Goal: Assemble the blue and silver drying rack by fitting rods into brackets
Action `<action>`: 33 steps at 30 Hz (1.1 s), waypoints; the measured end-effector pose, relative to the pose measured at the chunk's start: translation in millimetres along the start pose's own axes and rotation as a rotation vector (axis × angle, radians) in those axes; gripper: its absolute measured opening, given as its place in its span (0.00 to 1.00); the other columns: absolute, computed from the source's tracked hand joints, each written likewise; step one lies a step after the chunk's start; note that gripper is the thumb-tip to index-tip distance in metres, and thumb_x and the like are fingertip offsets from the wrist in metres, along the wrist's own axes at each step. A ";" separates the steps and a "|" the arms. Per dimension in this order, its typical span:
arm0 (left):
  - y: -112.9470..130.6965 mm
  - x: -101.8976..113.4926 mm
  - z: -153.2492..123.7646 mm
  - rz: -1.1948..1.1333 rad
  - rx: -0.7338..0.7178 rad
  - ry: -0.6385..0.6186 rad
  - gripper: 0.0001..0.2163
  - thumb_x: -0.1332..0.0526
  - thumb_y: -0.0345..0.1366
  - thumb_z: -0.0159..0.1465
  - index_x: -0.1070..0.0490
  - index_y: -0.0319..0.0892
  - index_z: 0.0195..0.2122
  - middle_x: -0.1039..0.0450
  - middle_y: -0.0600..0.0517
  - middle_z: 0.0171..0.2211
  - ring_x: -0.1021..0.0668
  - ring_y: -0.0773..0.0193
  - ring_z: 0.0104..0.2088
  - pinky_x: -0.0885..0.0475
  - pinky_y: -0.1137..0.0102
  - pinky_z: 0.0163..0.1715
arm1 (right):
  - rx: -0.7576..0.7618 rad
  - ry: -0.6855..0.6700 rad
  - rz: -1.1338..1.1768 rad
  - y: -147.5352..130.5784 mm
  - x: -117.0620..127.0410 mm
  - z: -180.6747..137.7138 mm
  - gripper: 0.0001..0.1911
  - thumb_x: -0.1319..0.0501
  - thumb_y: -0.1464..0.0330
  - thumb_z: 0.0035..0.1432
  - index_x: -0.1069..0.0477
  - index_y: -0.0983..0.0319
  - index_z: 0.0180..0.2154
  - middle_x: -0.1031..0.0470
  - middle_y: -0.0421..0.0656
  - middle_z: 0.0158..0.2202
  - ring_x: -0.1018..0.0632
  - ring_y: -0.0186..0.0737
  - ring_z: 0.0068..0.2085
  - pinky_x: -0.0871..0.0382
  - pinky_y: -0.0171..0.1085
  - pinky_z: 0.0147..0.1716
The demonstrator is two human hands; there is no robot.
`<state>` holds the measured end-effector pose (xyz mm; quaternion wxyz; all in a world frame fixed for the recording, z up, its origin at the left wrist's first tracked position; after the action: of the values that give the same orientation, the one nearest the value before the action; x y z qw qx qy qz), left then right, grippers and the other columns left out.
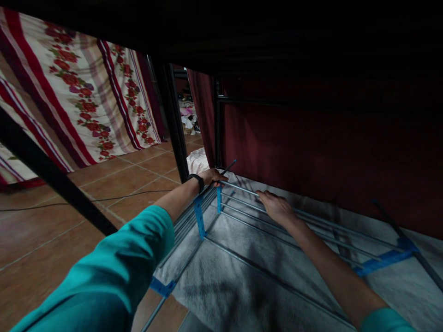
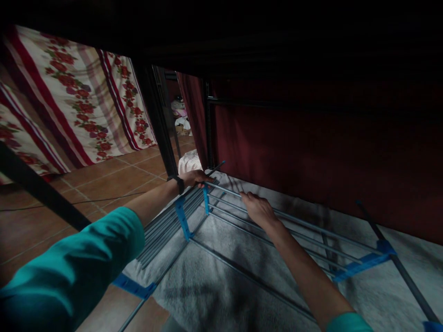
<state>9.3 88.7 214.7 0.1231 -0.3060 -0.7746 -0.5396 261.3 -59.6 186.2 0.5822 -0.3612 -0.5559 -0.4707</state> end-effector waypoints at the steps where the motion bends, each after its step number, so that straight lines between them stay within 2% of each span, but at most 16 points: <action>1: -0.1 0.0 -1.2 0.004 -0.009 0.009 0.18 0.24 0.47 0.54 0.22 0.36 0.29 0.30 0.52 0.17 0.35 0.72 0.15 0.44 0.74 0.15 | 0.000 -0.004 0.004 -0.2 0.0 0.0 0.25 0.60 0.66 0.74 0.40 0.55 0.67 0.24 0.48 0.56 0.20 0.42 0.50 0.30 0.37 0.46; 5: -1.3 0.0 -4.1 -0.003 -0.044 0.019 0.18 0.24 0.49 0.54 0.20 0.37 0.31 0.31 0.54 0.15 0.35 0.72 0.16 0.43 0.74 0.16 | -0.003 -0.022 0.019 -0.2 -0.9 0.4 0.26 0.61 0.64 0.75 0.39 0.55 0.67 0.24 0.49 0.58 0.19 0.43 0.50 0.30 0.38 0.46; 9: -3.4 2.1 -3.4 -0.047 -0.057 -0.043 0.19 0.24 0.50 0.54 0.20 0.37 0.33 0.28 0.52 0.18 0.35 0.73 0.16 0.42 0.76 0.16 | -0.013 -0.029 0.023 2.2 -2.0 2.3 0.26 0.61 0.65 0.75 0.40 0.55 0.68 0.25 0.49 0.59 0.19 0.44 0.50 0.30 0.40 0.47; 13: -4.9 5.1 0.9 -0.091 -0.030 -0.127 0.17 0.24 0.45 0.56 0.22 0.35 0.33 0.24 0.48 0.22 0.33 0.74 0.17 0.40 0.79 0.16 | -0.020 -0.044 0.026 4.8 -2.3 4.9 0.26 0.60 0.65 0.75 0.40 0.55 0.68 0.25 0.49 0.59 0.19 0.44 0.51 0.30 0.40 0.48; 17: -5.4 5.8 5.5 -0.108 -0.010 -0.163 0.14 0.23 0.40 0.55 0.23 0.36 0.31 0.24 0.49 0.21 0.32 0.74 0.16 0.41 0.80 0.15 | -0.026 -0.065 0.027 4.5 -3.4 5.3 0.25 0.60 0.64 0.75 0.39 0.54 0.67 0.26 0.49 0.59 0.19 0.43 0.50 0.31 0.39 0.48; 24: -6.2 4.5 3.5 -0.085 -0.037 -0.151 0.16 0.22 0.42 0.53 0.22 0.36 0.32 0.25 0.51 0.20 0.33 0.74 0.17 0.40 0.78 0.15 | -0.015 -0.058 0.046 2.9 -4.4 4.8 0.25 0.60 0.64 0.75 0.38 0.55 0.66 0.25 0.49 0.60 0.19 0.44 0.50 0.30 0.40 0.48; 29: -8.1 3.4 -2.0 -0.028 -0.085 -0.156 0.14 0.25 0.43 0.57 0.24 0.37 0.32 0.26 0.51 0.21 0.32 0.72 0.18 0.40 0.76 0.17 | -0.015 -0.079 0.067 3.2 -1.4 5.7 0.25 0.59 0.63 0.75 0.37 0.55 0.66 0.25 0.48 0.60 0.19 0.44 0.51 0.30 0.40 0.48; 33: -10.3 1.8 -2.0 0.019 -0.111 -0.145 0.15 0.28 0.44 0.59 0.28 0.39 0.28 0.31 0.53 0.18 0.32 0.70 0.19 0.38 0.74 0.19 | -0.001 -0.058 0.094 5.6 -4.6 6.2 0.25 0.59 0.63 0.75 0.36 0.55 0.66 0.24 0.49 0.59 0.19 0.45 0.51 0.31 0.42 0.49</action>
<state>1.4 85.1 208.6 0.0543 -0.3579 -0.7475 -0.5570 265.0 -51.4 183.0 0.5871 -0.4006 -0.5547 -0.4326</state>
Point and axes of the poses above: each hand's wrist, its own z-axis towards the middle knuckle, its own x-axis out of the back of the hand, y = z × x, the point moved 2 cm from there along z, towards the middle knuckle
